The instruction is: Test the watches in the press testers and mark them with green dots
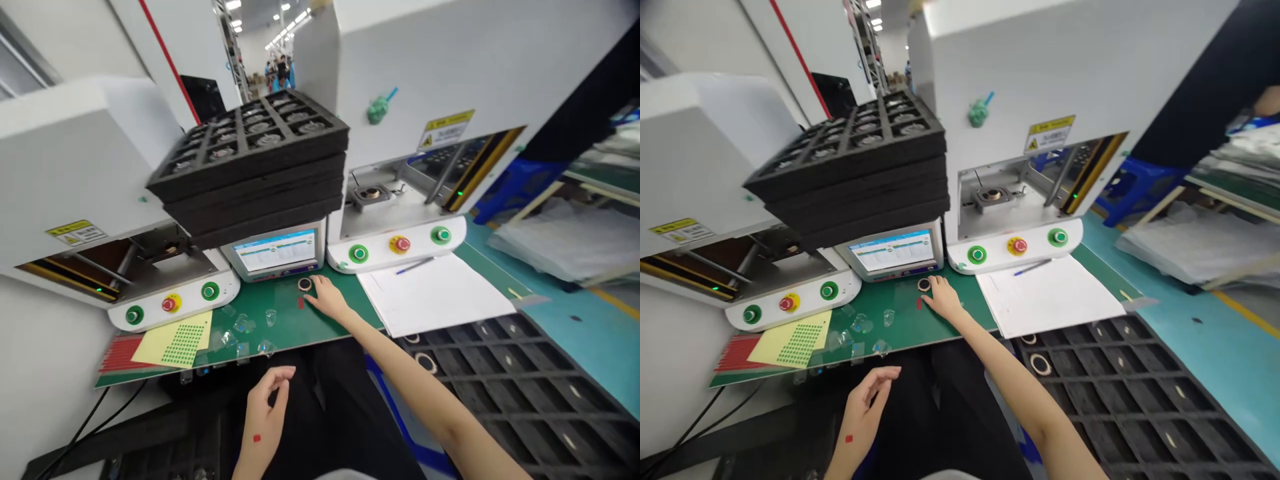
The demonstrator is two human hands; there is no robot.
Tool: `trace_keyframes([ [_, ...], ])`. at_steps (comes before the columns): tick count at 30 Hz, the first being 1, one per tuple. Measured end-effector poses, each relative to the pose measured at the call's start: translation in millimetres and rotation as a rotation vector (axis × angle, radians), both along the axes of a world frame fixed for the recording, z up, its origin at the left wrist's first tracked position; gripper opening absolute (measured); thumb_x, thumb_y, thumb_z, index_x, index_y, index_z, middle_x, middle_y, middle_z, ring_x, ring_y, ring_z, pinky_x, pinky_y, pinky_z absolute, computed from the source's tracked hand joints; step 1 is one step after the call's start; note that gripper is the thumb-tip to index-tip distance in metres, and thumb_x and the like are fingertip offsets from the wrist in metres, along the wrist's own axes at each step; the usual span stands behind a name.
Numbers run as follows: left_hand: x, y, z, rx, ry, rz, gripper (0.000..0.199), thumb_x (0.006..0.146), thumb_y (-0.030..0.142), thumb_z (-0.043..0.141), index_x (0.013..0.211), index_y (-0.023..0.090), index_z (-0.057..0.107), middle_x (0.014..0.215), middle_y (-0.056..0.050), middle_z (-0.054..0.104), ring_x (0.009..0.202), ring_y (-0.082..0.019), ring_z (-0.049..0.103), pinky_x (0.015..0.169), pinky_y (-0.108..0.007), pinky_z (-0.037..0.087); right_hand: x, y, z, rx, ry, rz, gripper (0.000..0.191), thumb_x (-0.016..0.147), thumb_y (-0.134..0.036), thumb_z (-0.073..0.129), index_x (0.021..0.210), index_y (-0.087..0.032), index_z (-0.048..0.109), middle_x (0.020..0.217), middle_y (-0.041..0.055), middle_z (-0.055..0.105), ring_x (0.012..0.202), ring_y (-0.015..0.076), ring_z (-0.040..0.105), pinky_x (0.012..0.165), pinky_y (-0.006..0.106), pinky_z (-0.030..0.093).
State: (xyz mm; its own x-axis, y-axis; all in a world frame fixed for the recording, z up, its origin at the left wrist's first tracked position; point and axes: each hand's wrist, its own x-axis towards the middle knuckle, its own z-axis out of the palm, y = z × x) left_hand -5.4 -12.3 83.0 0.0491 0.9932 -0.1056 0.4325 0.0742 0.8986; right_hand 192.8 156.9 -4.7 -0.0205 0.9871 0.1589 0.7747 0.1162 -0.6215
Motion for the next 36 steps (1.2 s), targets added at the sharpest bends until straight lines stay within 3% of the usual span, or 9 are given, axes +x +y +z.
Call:
trace_keyframes([
  [5,-21,-4,-8.8,-0.030,-0.025,0.032,0.025,0.086,0.037,0.057,0.089,0.019,0.074,0.096,-0.010,0.076,0.093,-0.026,0.072,0.087,-0.036,0.057,-25,19,8.6,-0.057,0.096,-0.007,0.029,0.093,-0.034,0.059,0.116,-0.016,0.059,0.118,0.0081,0.060,0.103,0.0214,0.061,0.088,0.043,0.052],
  [9,-15,-1,-9.2,-0.020,-0.018,0.031,0.025,0.084,0.038,0.058,0.088,0.020,0.074,0.094,-0.011,0.076,0.089,-0.027,0.071,0.084,-0.038,0.057,-25,6,24.6,-0.048,0.282,0.014,0.031,0.091,-0.039,0.060,0.110,-0.015,0.060,0.110,0.0079,0.063,0.100,0.0218,0.062,0.089,0.045,0.051],
  [12,-3,1,0.0,-0.029,-0.091,0.098,0.030,0.081,0.047,0.062,0.088,0.020,0.074,0.098,-0.013,0.075,0.094,-0.028,0.069,0.089,-0.042,0.055,-27,-44,40.4,-0.030,0.486,0.126,0.040,0.086,-0.052,0.060,0.107,-0.019,0.056,0.103,0.0091,0.068,0.100,0.0237,0.065,0.091,0.044,0.052],
  [15,10,1,12.9,-0.230,-0.511,-0.057,0.045,0.079,0.059,0.063,0.089,0.017,0.074,0.095,-0.014,0.074,0.095,-0.028,0.069,0.088,-0.041,0.054,-29,-114,55.7,-0.053,0.767,0.293,0.050,0.085,-0.063,0.055,0.117,-0.025,0.049,0.110,0.0109,0.069,0.105,0.0240,0.067,0.088,0.039,0.055],
  [18,21,2,21.6,-0.494,-0.977,-0.168,0.056,0.068,0.065,0.071,0.087,0.012,0.073,0.082,-0.013,0.073,0.077,-0.023,0.070,0.073,-0.034,0.058,-27,-165,69.9,-0.148,1.185,0.410,0.045,0.080,-0.053,0.069,0.115,-0.028,0.055,0.111,0.0098,0.069,0.103,0.0225,0.068,0.084,0.033,0.056],
  [20,28,1,24.2,-0.572,-1.064,-0.121,0.051,0.063,0.058,0.080,0.083,0.012,0.073,0.071,-0.009,0.070,0.060,-0.015,0.066,0.057,-0.023,0.055,-24,-179,77.2,-0.175,1.253,0.410,0.037,0.080,-0.044,0.073,0.110,-0.028,0.061,0.112,0.0093,0.069,0.104,0.0215,0.067,0.087,0.032,0.055],
  [24,34,-6,29.9,-0.491,-0.960,-0.030,0.036,0.069,0.044,0.081,0.082,0.011,0.073,0.066,-0.005,0.068,0.051,-0.010,0.061,0.045,-0.015,0.049,-16,-183,90.5,-0.084,1.151,0.424,0.042,0.084,-0.036,0.068,0.124,-0.025,0.056,0.121,0.0151,0.064,0.114,0.0266,0.062,0.095,0.042,0.053],
  [28,30,-15,42.0,-0.135,-0.576,0.008,0.024,0.079,0.037,0.072,0.085,0.014,0.075,0.077,-0.008,0.072,0.065,-0.015,0.066,0.058,-0.023,0.055,-17,-188,106.1,0.183,1.077,0.180,0.022,0.086,-0.016,0.065,0.106,-0.025,0.063,0.090,0.0060,0.070,0.084,0.0187,0.071,0.074,0.030,0.061],
  [36,19,-21,56.6,0.251,-0.134,-0.229,0.013,0.087,0.022,0.065,0.095,0.018,0.074,0.082,-0.006,0.074,0.071,-0.015,0.067,0.066,-0.022,0.052,-13,-201,115.5,0.327,0.951,0.194,0.033,0.077,0.002,0.066,0.098,-0.023,0.063,0.084,0.0037,0.070,0.079,0.0191,0.070,0.071,0.033,0.061],
])
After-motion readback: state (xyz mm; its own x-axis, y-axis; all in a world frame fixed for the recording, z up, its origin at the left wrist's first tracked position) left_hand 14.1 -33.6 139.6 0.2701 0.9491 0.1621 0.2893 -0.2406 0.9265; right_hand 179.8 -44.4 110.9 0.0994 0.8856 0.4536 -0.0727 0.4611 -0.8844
